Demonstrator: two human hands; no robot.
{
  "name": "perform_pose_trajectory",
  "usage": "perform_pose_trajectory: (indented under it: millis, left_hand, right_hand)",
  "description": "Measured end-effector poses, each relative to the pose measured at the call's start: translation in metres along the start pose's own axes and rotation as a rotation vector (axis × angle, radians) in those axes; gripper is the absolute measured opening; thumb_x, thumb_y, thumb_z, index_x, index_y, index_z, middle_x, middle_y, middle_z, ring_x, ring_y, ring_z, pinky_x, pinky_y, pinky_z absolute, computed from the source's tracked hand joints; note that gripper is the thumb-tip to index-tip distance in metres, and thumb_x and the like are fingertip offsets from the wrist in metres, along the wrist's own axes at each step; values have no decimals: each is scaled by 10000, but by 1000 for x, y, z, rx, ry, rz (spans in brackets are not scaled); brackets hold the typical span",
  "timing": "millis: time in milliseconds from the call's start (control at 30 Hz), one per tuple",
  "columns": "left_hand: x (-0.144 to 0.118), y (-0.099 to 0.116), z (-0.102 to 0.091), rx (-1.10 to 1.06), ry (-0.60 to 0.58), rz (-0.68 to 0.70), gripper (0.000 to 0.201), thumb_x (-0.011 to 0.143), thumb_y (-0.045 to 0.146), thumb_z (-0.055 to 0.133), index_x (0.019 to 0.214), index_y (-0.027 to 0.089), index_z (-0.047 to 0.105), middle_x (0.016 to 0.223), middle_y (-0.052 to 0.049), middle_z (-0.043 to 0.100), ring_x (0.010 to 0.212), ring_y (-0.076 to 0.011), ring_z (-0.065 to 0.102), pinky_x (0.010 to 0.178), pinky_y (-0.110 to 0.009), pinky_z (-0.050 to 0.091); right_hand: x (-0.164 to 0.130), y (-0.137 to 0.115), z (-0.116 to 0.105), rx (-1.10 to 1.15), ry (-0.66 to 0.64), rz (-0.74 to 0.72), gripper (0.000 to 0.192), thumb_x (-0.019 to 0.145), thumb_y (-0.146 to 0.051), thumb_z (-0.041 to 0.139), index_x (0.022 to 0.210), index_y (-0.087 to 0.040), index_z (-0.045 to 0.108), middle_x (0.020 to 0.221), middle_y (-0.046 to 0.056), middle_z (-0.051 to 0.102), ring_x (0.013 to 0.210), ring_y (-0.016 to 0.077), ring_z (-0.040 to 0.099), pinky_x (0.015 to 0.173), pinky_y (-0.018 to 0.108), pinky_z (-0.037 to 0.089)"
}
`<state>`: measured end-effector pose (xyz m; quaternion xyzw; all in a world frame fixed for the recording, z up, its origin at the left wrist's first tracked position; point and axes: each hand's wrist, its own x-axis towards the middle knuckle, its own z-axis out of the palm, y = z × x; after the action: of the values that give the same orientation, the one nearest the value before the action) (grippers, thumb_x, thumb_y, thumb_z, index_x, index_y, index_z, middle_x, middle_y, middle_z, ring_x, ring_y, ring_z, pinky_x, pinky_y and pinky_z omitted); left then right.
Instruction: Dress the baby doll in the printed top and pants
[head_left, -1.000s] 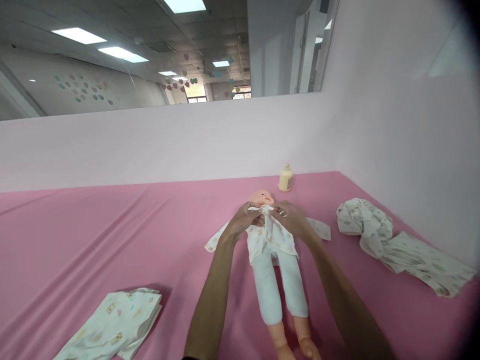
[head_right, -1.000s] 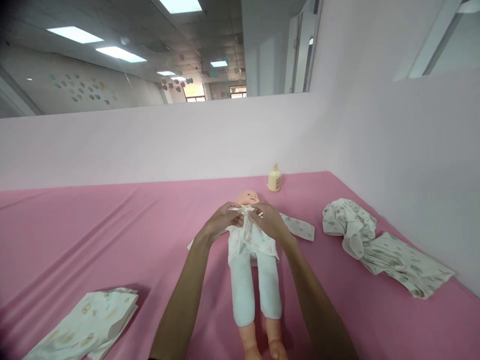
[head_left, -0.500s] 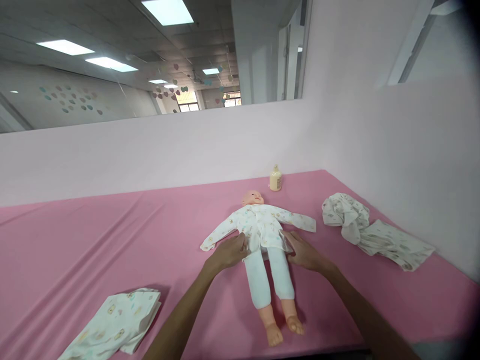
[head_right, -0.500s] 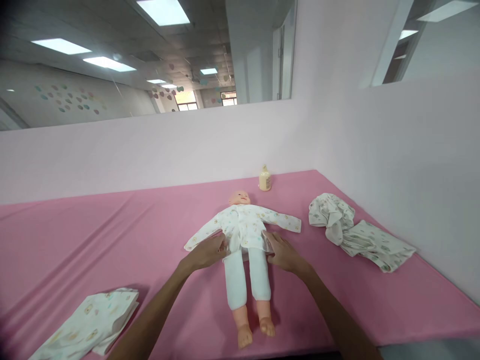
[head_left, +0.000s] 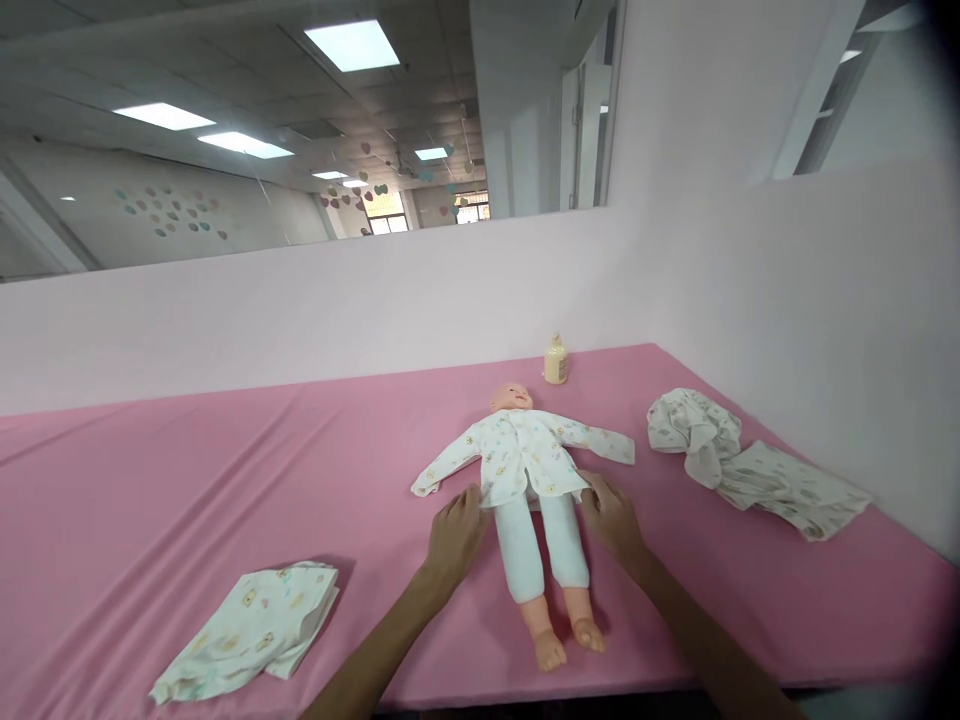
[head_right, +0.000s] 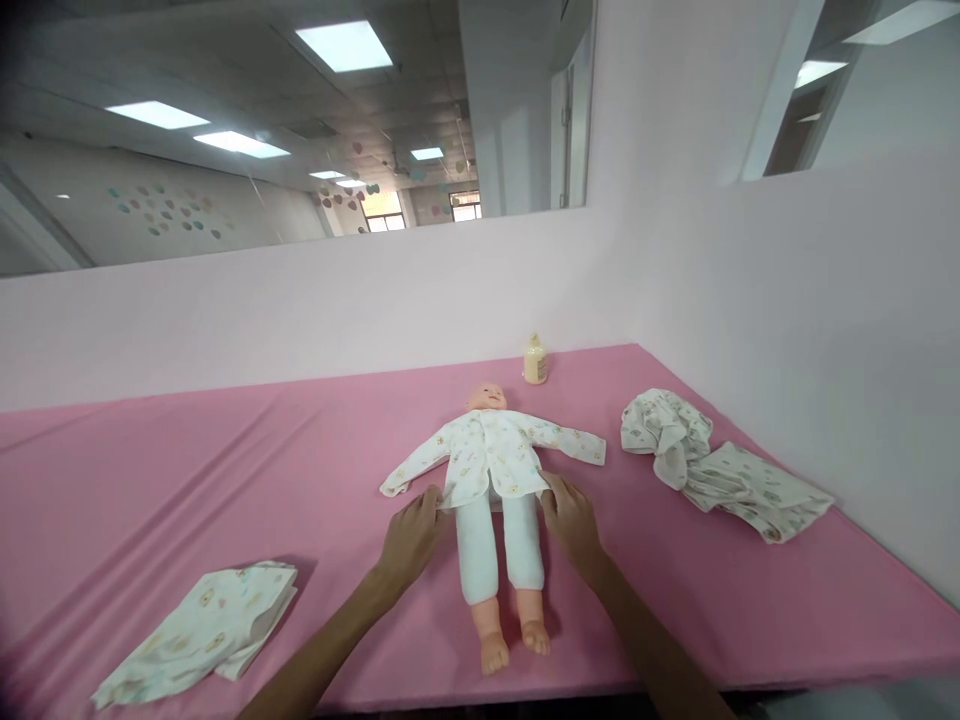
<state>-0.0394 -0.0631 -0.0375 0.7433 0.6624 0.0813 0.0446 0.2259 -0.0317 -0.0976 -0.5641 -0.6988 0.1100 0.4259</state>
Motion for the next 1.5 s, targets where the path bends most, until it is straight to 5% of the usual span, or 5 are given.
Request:
perform_pose_trajectory:
  millis: [533, 867, 1100, 1333, 1500]
  left_hand:
    - [-15, -21, 19, -299, 60, -130, 97, 906, 212, 353, 947, 211, 441, 856, -44, 628, 803, -208, 596, 631, -278, 340]
    - [-125, -154, -8, 108, 307, -457, 432, 874, 415, 476, 1208, 156, 562, 1247, -173, 554, 1153, -357, 514, 937, -488, 425]
    - [-154, -180, -6, 247, 161, -547, 377, 884, 262, 397, 1215, 153, 540, 1121, -149, 583, 1099, -326, 534, 829, -408, 467]
    - [-148, -168, -56, -906, 489, -542, 472, 838, 472, 609, 1212, 204, 501, 750, 18, 567, 631, -155, 538, 575, -252, 450]
    - [-139, -93, -85, -1512, 517, -352, 631, 757, 422, 757, 1301, 282, 471, 1033, -24, 664, 755, -144, 615, 681, -257, 526]
  right_hand:
    - [-8, 4, 7, -105, -196, 24, 325, 929, -274, 346, 1158, -213, 568, 1091, 83, 697, 979, 270, 650, 829, 418, 493]
    - [-10, 9, 4, -107, -259, 58, 304, 925, -318, 344, 1106, -224, 569, 1013, 81, 693, 913, 268, 638, 765, 396, 480]
    - [-9, 5, 0, -96, -260, 78, 334, 926, -339, 336, 1135, -210, 563, 1072, 97, 672, 923, 274, 622, 788, 415, 483]
    - [-34, -33, -15, -110, 17, 22, 381, 929, -407, 395, 1196, -192, 562, 1245, 173, 569, 1218, 354, 476, 1056, 564, 345]
    - [-71, -127, -29, 142, -250, -64, 318, 910, -471, 517, 1178, -313, 584, 1218, 78, 601, 1136, 269, 570, 967, 405, 492]
